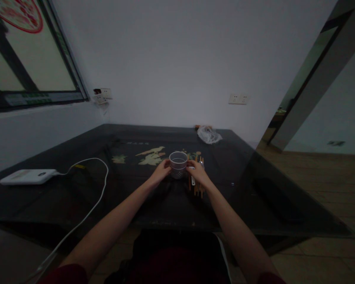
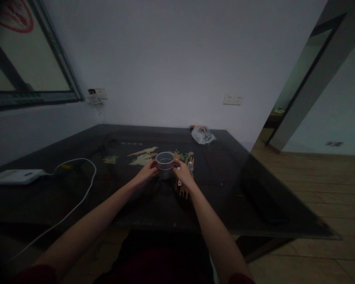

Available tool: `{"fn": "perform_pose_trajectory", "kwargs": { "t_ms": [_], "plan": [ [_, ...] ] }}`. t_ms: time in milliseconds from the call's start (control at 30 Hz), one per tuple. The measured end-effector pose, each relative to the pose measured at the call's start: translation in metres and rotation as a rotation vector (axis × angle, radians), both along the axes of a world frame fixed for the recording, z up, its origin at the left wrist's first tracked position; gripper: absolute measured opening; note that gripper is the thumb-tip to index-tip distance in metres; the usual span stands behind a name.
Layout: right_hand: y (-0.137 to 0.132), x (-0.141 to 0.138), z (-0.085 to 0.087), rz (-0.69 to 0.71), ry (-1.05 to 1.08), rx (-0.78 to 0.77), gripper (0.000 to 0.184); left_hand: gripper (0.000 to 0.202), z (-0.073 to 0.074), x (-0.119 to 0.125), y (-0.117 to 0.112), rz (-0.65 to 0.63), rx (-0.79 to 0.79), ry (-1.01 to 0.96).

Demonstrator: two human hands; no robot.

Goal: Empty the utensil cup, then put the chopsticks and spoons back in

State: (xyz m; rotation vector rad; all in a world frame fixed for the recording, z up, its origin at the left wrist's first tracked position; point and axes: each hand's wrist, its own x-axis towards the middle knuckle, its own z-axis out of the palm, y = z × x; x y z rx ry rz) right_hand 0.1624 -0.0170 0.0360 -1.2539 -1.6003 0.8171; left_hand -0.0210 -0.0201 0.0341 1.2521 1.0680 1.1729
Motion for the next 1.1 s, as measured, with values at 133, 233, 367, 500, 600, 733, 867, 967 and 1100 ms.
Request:
{"fn": "perform_pose_trajectory", "kwargs": {
  "t_ms": [133,233,367,500,600,733,867,967,1100],
  "plan": [
    [-0.001,0.0,0.001,-0.002,-0.016,-0.036,0.034,0.033,0.0,-0.001,0.001,-0.01,-0.004,0.007],
    [-0.002,0.0,0.0,-0.017,-0.027,-0.021,0.033,0.033,-0.002,-0.001,0.004,-0.002,-0.013,0.018],
    [0.0,-0.001,-0.001,-0.029,-0.059,-0.009,0.032,0.035,-0.006,-0.002,0.008,0.004,-0.012,0.043],
    [0.005,0.005,0.002,-0.036,-0.082,-0.034,0.029,0.036,-0.007,-0.007,0.012,0.005,0.039,0.09],
    [0.006,0.02,0.011,-0.141,-0.13,-0.024,0.027,0.038,-0.006,-0.014,0.018,0.051,0.137,0.122],
    [0.0,0.044,0.029,-0.237,-0.252,0.079,0.021,0.036,-0.002,-0.024,0.027,0.152,0.299,0.125],
    [-0.003,0.062,0.034,-0.211,-0.409,0.075,0.014,0.026,0.006,-0.026,0.024,0.229,0.391,0.103],
    [0.001,0.069,0.023,-0.271,-0.532,-0.025,0.009,0.022,0.015,-0.024,0.016,0.305,0.442,0.068],
    [0.005,0.07,0.005,-0.31,-0.653,-0.132,0.009,0.018,0.025,-0.019,0.002,0.341,0.503,0.04]
  ]
}}
